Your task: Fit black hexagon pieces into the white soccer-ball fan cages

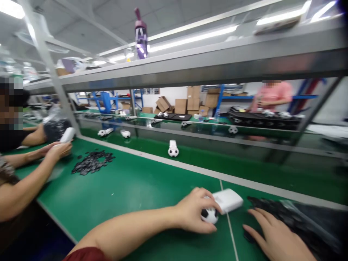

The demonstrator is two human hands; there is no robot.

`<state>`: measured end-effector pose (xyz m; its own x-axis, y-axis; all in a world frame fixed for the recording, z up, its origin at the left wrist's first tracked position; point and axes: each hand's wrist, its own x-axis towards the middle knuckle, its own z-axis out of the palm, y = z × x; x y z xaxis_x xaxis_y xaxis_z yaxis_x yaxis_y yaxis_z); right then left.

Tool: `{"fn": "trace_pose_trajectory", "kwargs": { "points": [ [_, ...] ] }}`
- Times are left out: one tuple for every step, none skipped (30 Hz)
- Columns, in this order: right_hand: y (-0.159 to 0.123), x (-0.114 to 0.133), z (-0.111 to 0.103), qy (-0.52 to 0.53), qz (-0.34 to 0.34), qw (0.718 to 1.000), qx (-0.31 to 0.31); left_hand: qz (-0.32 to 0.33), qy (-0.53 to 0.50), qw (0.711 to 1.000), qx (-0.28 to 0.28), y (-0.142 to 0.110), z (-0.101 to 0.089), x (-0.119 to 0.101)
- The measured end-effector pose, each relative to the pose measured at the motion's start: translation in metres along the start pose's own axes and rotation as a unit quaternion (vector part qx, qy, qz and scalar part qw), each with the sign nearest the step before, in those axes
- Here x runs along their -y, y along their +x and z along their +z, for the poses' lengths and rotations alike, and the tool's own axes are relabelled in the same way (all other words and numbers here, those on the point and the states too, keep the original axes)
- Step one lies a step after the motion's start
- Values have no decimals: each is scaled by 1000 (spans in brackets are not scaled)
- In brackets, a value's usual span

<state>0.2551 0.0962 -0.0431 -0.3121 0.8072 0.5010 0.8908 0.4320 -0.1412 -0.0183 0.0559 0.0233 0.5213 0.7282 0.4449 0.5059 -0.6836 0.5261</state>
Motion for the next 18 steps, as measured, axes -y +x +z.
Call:
{"fn": "trace_pose_trajectory", "kwargs": {
  "points": [
    [0,8,-4,-33,-2,999,20,-18,-7,1000,-5,11,-5,5],
    [1,17,-9,-57,3,998,36,-39,-10,999,-13,24,-9,11],
    [2,24,-13,-75,13,996,53,-65,-11,997,-28,41,-12,18],
    [3,31,-17,-89,20,994,67,-86,-8,995,-45,60,-14,27],
    [5,36,-21,-97,25,992,78,-102,-3,993,-60,80,-14,36],
    [6,41,-25,-101,29,991,88,-115,3,991,-72,101,-13,46],
    [8,46,-29,-101,32,989,100,-125,9,989,-77,120,-9,57],
    [9,49,-33,-97,37,988,113,-136,14,988,-76,138,-5,67],
    [11,52,-38,-91,44,987,127,-149,18,986,-72,152,1,77],
    [12,55,-41,-84,53,985,141,-166,22,984,-63,163,7,86],
    [13,58,-45,-78,62,983,154,-183,26,981,-53,169,13,94],
    [15,60,-48,-72,71,981,166,-194,29,980,-40,171,19,100],
    [16,61,-51,-68,79,979,175,-199,31,979,-27,170,24,105],
    [17,63,-53,-66,86,977,183,-199,33,979,-17,166,28,108],
    [17,65,-55,-66,92,976,188,-196,36,980,-8,159,32,109],
    [18,66,-56,-69,96,974,192,-192,39,981,-1,150,34,107],
    [18,68,-57,-72,97,973,196,-187,44,981,5,140,34,104],
    [18,69,-58,-76,96,972,200,-182,51,982,11,128,34,99]
  ]
}}
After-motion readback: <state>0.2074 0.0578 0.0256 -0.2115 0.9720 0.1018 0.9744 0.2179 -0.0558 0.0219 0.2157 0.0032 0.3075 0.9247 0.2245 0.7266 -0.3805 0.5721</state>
